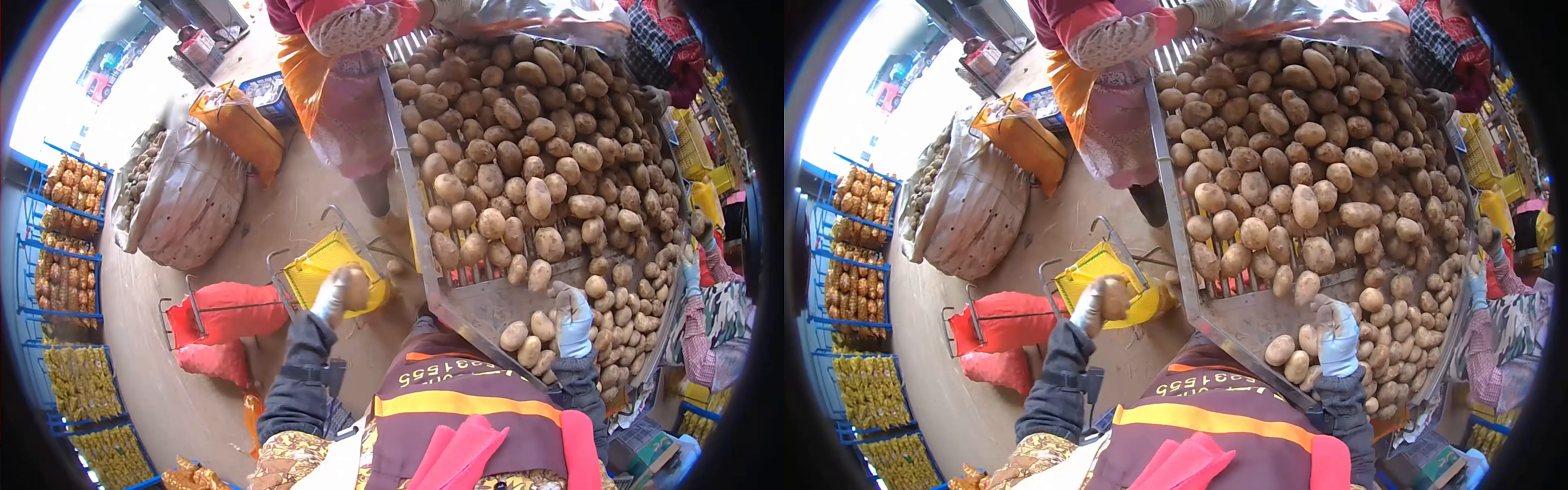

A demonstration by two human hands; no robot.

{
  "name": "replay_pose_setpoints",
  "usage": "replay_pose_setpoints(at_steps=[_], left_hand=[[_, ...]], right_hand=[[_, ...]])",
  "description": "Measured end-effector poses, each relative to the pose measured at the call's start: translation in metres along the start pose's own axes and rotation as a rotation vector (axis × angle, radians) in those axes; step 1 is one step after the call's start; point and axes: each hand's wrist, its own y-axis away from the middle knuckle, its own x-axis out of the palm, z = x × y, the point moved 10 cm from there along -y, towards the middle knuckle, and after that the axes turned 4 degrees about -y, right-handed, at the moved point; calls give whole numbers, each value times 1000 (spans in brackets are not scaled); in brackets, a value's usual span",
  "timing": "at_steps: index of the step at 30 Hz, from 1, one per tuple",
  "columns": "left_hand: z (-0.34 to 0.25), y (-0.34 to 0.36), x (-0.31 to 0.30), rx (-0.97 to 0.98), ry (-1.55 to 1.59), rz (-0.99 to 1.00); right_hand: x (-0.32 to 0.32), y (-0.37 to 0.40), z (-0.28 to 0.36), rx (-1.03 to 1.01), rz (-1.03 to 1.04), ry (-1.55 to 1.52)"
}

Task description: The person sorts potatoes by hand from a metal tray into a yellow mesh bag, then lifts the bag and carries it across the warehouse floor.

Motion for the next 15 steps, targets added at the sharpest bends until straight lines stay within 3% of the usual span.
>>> replay_pose_setpoints(at_steps=[1, 3, 6, 7, 9, 12, 14, 15], left_hand=[[-21, 4, -64, 97, -532, -344], [-12, -8, -92, 152, -595, -280], [-29, -24, -32, 204, -461, -227], [-43, -23, 13, 281, -464, -161], [-63, -21, 109, 613, -847, -8], [-60, 21, 271, 1025, -1295, 382], [-1, 28, 325, 1017, -1501, 641], [27, 30, 343, 1007, -1563, 743]], right_hand=[[-17, 3, -25, 111, -69, -24], [-45, 1, -46, -90, -169, 143], [-84, 7, -46, -142, -356, 341], [-75, 7, -22, -213, -256, 440], [-32, 18, 4, -302, 4, 636], [36, 70, -34, -280, 489, 909], [40, 96, -78, -238, 555, 946], [26, 103, -78, -298, 461, 961]])
